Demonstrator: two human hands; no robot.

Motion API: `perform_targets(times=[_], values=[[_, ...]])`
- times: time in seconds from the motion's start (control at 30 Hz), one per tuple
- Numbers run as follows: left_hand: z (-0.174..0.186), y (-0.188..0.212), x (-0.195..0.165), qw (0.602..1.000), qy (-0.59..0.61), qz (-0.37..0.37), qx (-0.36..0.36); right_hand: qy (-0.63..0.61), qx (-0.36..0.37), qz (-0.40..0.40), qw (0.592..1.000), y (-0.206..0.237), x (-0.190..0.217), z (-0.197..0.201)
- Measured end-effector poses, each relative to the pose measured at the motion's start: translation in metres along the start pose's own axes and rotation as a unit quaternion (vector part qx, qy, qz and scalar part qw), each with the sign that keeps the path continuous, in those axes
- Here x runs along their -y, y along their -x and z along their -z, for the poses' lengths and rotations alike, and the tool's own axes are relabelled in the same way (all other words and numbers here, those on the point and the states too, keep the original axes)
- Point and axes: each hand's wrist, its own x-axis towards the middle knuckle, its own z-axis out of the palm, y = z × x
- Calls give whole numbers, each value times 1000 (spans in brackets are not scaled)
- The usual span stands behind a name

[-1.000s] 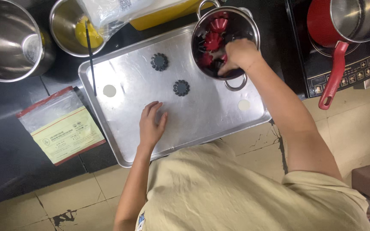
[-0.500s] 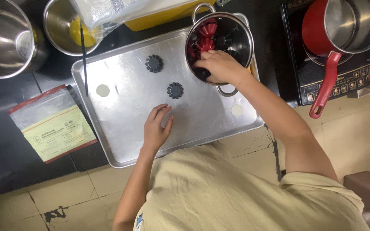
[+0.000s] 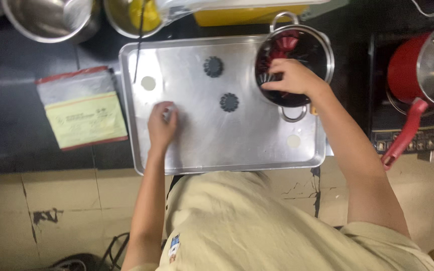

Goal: The person presses dough pieces into black fluted molds, presses the mold halves together, and unmolds the shaped dough onto a metal tray. They brush the tray and dough pieces with a brush, retrieve more molds from a container, and shape a dough piece by hand.

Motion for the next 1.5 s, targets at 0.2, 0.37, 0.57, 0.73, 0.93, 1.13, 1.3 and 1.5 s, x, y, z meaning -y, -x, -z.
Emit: perform_targets(times=[0.2,0.37,0.57,0.73,0.93,1.13,1.3,1.5], values=[[36,-47,61,992,42,40,-114,9,-63,-137,989,4,21,-14],[45,-82,54,991,-99,-51,-69,131,2,-189,973,-10,24,-47],[50,-95,53,999,-36,9,-24,215,32,-182,959,-14,16,-61],[57,-94,64,999,35,1,26,31,-52,-264,963,13,32,-40],[73,-92,78,975,186,56,111,129,-87,-336,929,19,47,-40],[96,-99,74,779,568,210,163,94,-113,-302,942,31,39,-29],[106,-107,47,637,704,240,202,107,-105,-336,930,32,40,-34],[108,-121,25,663,676,233,221,224,-72,-371,898,25,32,-47]])
